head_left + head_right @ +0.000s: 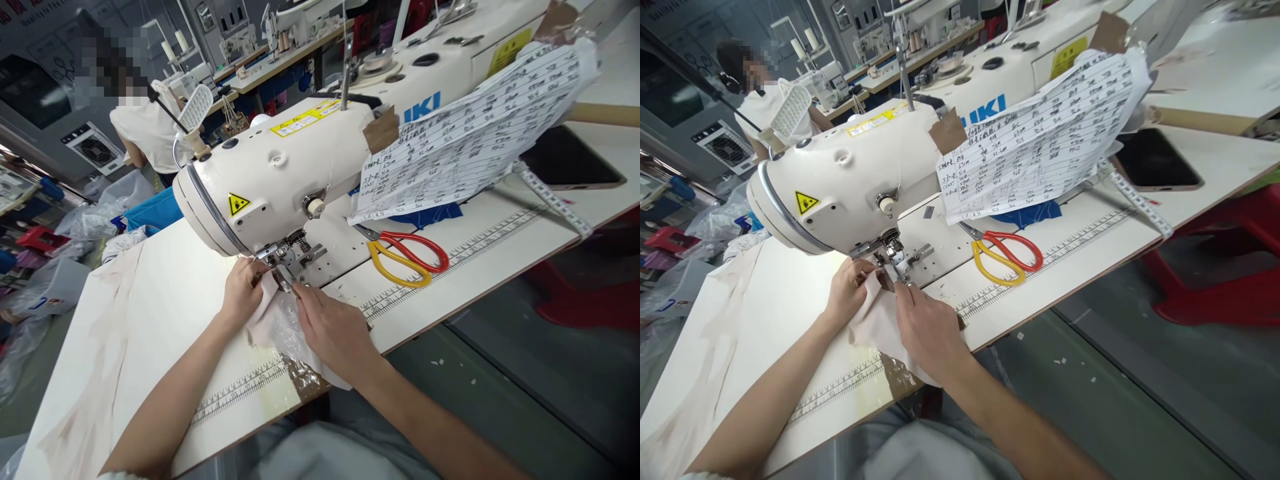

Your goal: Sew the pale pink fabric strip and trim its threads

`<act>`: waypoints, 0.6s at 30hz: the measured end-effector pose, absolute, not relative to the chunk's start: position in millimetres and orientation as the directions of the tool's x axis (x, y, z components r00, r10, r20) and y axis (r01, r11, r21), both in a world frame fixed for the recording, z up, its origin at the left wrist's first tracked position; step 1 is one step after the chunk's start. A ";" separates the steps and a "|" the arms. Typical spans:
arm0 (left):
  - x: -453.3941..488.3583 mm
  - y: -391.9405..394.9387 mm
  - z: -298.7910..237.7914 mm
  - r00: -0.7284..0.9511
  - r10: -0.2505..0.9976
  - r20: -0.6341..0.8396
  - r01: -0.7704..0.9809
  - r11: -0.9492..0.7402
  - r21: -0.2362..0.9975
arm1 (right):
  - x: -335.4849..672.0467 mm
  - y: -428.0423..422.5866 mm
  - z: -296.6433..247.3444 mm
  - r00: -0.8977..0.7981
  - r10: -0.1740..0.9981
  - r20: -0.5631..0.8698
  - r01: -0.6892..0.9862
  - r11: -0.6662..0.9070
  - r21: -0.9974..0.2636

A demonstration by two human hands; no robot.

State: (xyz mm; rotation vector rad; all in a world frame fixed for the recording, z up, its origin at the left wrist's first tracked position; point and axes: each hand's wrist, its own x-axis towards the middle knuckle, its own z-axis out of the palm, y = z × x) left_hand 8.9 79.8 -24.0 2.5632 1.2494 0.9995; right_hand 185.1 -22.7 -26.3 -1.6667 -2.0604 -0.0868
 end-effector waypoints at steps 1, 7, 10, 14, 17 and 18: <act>9.0 79.5 -23.5 0.404 0.782 0.474 0.664 -0.608 0.436 | 185.2 -23.0 -26.6 -0.139 0.904 0.405 0.931 0.258 -0.257; 9.3 78.2 -20.2 0.308 0.885 0.348 0.633 -0.464 0.620 | 184.8 -21.0 -25.4 -0.144 0.916 0.376 0.926 0.258 -0.275; 9.2 77.9 -20.1 0.313 0.880 0.358 0.620 -0.475 0.625 | 184.5 -20.3 -24.8 -0.142 0.921 0.362 0.927 0.252 -0.278; 8.8 79.2 -21.5 0.376 0.808 0.454 0.636 -0.581 0.507 | 184.8 -22.2 -24.0 -0.143 0.915 0.378 0.932 0.254 -0.260; 8.2 80.8 -22.1 0.505 0.658 0.559 0.615 -0.729 0.302 | 184.2 -22.9 -23.9 -0.150 0.904 0.401 0.939 0.258 -0.229; 7.9 81.0 -21.8 0.551 0.606 0.574 0.596 -0.767 0.237 | 183.9 -22.7 -24.3 -0.152 0.899 0.411 0.941 0.258 -0.217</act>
